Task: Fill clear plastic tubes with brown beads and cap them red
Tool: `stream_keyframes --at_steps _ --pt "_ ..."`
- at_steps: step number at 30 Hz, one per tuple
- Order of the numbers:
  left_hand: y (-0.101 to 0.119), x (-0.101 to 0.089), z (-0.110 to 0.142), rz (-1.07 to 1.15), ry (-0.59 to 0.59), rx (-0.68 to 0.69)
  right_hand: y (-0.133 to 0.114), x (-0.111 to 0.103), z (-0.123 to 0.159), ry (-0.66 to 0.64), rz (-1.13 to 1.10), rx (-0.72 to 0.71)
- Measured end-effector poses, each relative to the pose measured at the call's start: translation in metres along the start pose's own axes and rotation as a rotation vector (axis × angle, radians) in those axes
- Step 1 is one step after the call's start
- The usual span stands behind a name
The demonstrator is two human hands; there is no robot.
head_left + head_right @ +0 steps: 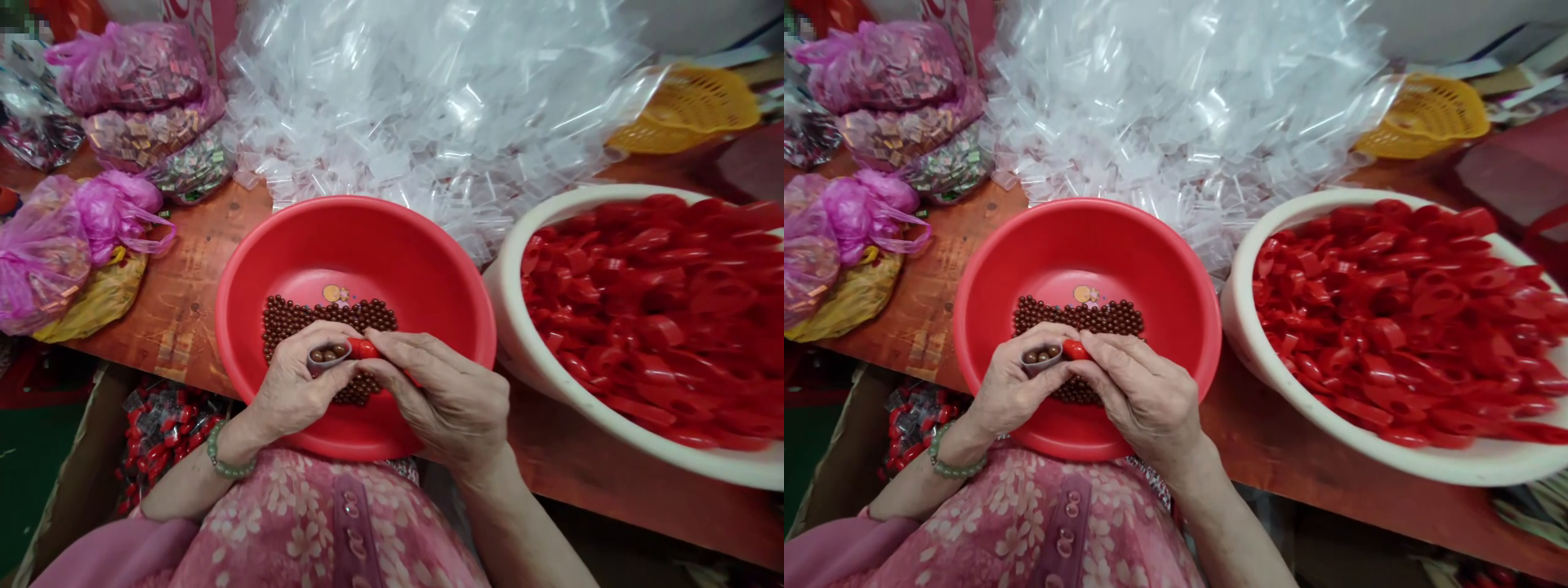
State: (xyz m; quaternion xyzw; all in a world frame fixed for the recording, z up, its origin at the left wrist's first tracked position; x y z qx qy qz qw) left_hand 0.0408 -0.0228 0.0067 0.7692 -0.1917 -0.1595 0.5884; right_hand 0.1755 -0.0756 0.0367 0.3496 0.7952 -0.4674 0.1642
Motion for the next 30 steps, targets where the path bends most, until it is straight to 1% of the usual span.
stream_keyframes --at_steps 2,4,7,10,12,14,17,18,19,20,22,25,27,30 --pt "0.001 0.0 0.0 -0.03 -0.028 0.018 -0.003 0.003 0.001 -0.026 0.078 -0.026" --pt "0.003 0.001 0.0 -0.035 -0.046 0.031 -0.006 0.008 0.004 -0.02 0.184 -0.067" --pt "0.003 0.003 -0.001 -0.021 -0.067 0.038 -0.01 0.013 0.008 0.068 0.308 -0.11" --pt "0.001 0.003 -0.002 0.002 -0.077 0.006 -0.008 0.016 0.008 0.123 0.314 -0.103" --pt "-0.002 0.001 -0.002 0.032 -0.087 -0.043 -0.003 0.017 0.006 0.094 0.247 -0.079" --pt "-0.004 -0.003 -0.002 0.064 -0.087 -0.089 0.005 0.014 0.003 0.031 0.126 0.028" --pt "-0.005 -0.009 -0.002 0.082 -0.076 -0.136 0.019 0.008 -0.003 -0.029 -0.133 0.304" --pt "-0.006 -0.01 -0.002 0.094 -0.083 -0.16 0.021 0.006 -0.006 -0.038 -0.213 0.359" --pt "-0.007 -0.01 -0.001 0.12 -0.099 -0.189 0.019 0.006 -0.01 -0.055 -0.282 0.372" --pt "-0.008 -0.009 0.0 0.163 -0.122 -0.219 0.015 0.007 -0.015 -0.081 -0.336 0.35" --pt "-0.011 -0.005 0.003 0.272 -0.178 -0.274 0.004 0.012 -0.025 -0.151 -0.387 0.246" --pt "-0.016 -0.001 0.007 0.376 -0.241 -0.323 -0.007 0.022 -0.032 -0.245 -0.374 0.126" --pt "-0.018 -0.001 0.008 0.398 -0.266 -0.344 -0.007 0.026 -0.032 -0.271 -0.361 0.097" --pt "-0.017 -0.002 0.007 0.45 -0.288 -0.339 -0.004 0.026 -0.03 -0.284 -0.348 0.088"
Point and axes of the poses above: each hand's wrist, its own z-axis away from the middle knuckle, its own x-axis out of the palm, y = z × x, the point moved 5 cm from there along -z, towards the middle knuckle, and after that the axes turned 12 degrees about x, right-handed, at the moved point
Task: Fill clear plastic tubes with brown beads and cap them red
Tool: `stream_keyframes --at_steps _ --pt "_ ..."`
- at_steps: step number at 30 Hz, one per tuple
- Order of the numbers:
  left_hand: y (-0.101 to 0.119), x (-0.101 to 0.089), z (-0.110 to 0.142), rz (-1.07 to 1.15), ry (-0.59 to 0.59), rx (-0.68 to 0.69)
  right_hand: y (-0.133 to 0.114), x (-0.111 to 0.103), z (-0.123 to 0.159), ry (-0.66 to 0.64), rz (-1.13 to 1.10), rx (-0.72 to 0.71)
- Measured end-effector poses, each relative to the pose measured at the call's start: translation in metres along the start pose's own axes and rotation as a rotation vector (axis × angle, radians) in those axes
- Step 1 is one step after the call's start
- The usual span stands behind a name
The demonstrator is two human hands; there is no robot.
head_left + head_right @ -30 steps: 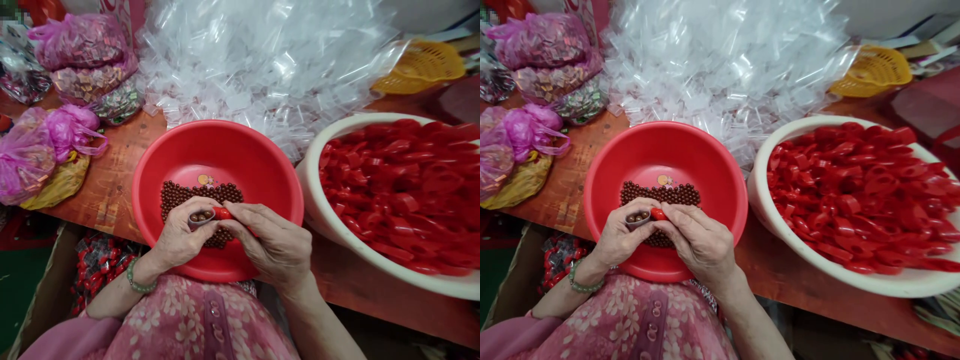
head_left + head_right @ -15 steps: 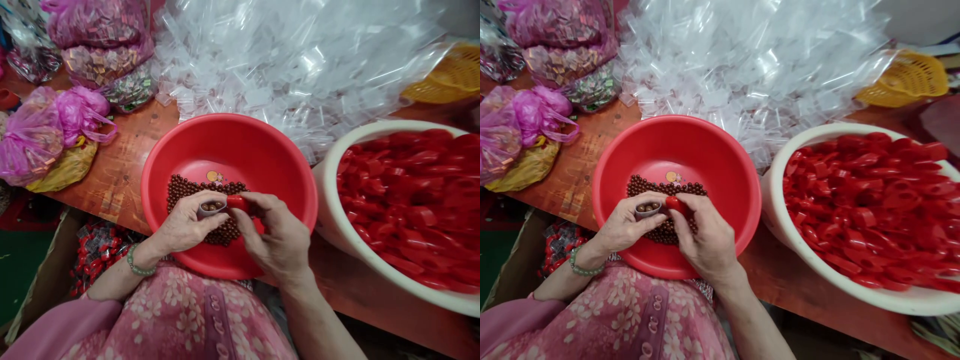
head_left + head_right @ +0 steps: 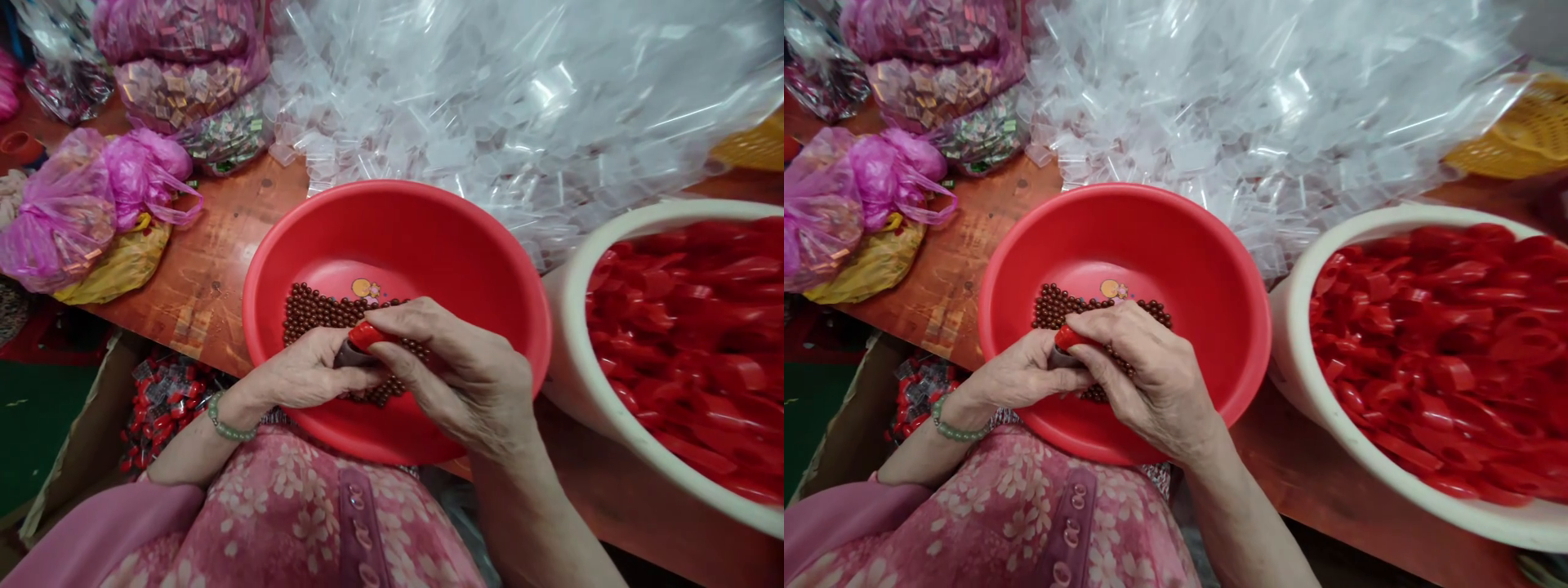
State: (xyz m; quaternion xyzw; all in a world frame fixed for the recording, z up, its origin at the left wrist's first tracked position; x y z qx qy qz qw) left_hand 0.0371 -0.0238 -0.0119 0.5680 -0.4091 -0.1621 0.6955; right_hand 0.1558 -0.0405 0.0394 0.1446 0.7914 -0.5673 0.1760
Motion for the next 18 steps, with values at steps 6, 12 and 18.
stream_keyframes --at_steps 6,12,18 --pt "0.005 -0.003 -0.002 0.048 -0.087 -0.007 0.0 0.0 -0.002 -0.028 0.038 0.019" --pt "-0.006 -0.009 0.002 0.142 0.005 -0.131 0.001 0.007 0.003 -0.045 0.227 -0.104" --pt "-0.015 -0.005 0.001 0.422 0.105 -0.196 0.0 0.022 0.005 -0.073 0.518 -0.178"
Point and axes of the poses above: each hand's wrist, its own z-axis away from the middle knuckle, its own x-axis out of the palm, y = z × x, the point moved 5 cm from there along -z, towards the middle knuckle, and after that the axes turned 12 degrees about x, right-handed, at the moved point
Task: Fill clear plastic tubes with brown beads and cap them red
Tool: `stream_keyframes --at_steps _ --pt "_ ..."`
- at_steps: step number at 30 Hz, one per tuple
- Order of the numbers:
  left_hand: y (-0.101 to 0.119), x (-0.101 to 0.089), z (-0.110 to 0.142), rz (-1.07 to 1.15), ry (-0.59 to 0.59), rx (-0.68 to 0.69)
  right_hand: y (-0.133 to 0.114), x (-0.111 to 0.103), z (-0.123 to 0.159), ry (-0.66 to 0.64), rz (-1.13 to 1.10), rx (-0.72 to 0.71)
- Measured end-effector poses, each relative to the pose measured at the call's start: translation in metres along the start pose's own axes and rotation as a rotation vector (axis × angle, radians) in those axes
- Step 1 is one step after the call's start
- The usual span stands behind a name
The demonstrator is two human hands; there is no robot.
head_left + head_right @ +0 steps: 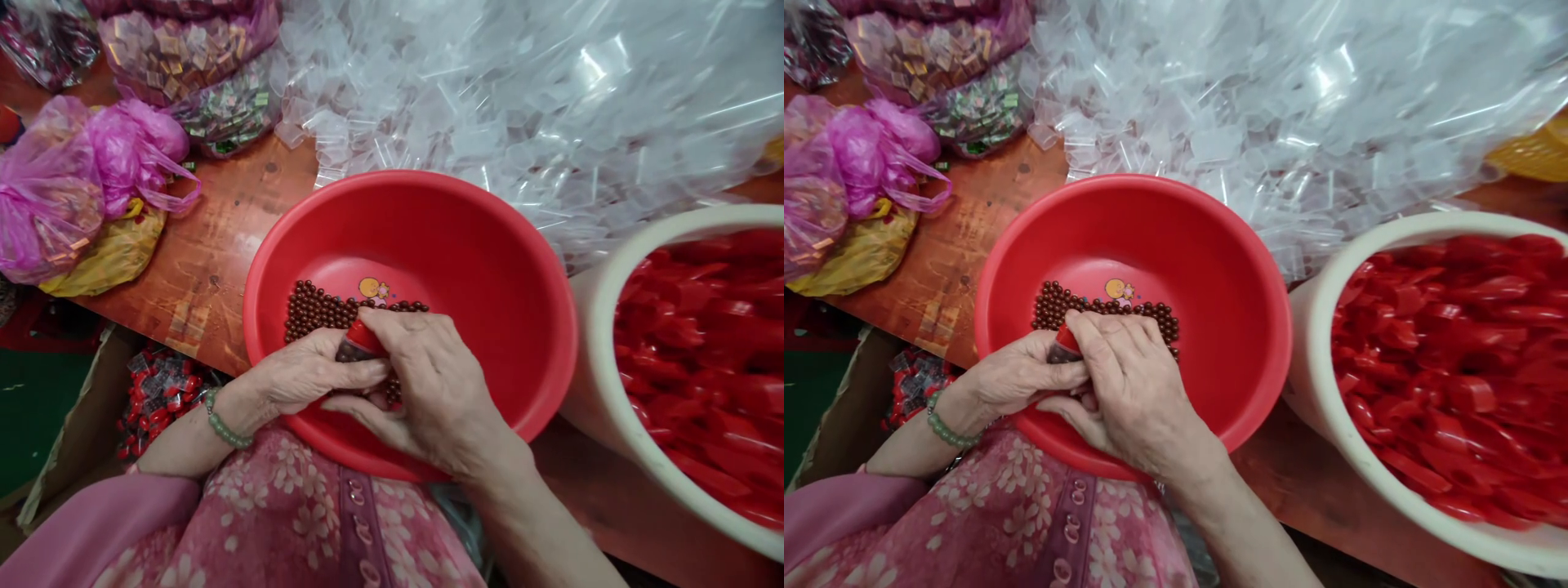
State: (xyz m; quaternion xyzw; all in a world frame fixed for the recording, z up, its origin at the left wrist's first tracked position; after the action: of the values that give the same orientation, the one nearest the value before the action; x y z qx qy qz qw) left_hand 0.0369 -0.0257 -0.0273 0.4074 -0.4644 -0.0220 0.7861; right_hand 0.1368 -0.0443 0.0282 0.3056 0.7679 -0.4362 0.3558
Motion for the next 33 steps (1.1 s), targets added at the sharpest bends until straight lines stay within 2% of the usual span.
stream_keyframes --at_steps 4,8,13,16,18,21,25,30,33 --pt "-0.003 0.001 -0.002 0.061 0.053 0.015 -0.002 0.004 -0.001 0.03 0.045 -0.022" --pt "-0.002 0.002 0.0 0.049 0.036 -0.003 0.001 0.004 -0.004 -0.025 -0.033 -0.004" --pt "0.007 0.005 0.002 -0.17 -0.084 0.041 0.008 -0.002 -0.007 -0.11 -0.34 0.102" --pt "0.01 0.005 0.001 -0.264 -0.093 0.067 0.013 -0.007 -0.008 -0.038 -0.571 0.213" --pt "0.008 0.004 -0.001 -0.268 -0.062 0.064 0.015 -0.007 -0.008 0.022 -0.636 0.289" --pt "0.008 0.002 -0.002 -0.272 -0.029 0.083 0.014 -0.004 -0.007 0.047 -0.657 0.336" --pt "0.007 -0.001 -0.004 -0.333 -0.071 0.113 0.011 -0.004 -0.004 0.043 -0.62 0.287" --pt "0.002 -0.008 -0.004 -0.419 -0.106 0.057 0.009 -0.004 0.001 0.032 -0.532 0.252" --pt "0.003 -0.007 -0.005 -0.366 -0.118 0.039 0.007 -0.005 0.004 0.063 -0.484 0.231"
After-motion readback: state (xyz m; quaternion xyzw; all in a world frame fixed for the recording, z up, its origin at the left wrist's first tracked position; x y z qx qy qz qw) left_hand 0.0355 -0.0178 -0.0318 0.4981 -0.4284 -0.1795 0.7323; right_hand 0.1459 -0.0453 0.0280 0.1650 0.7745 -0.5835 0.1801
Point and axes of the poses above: each hand's wrist, its own z-axis away from the middle knuckle, its own x-axis out of the palm, y = z × x, the point moved 5 cm from there along -z, towards the middle knuckle, and after that the axes turned 12 degrees about x, right-handed, at the moved point
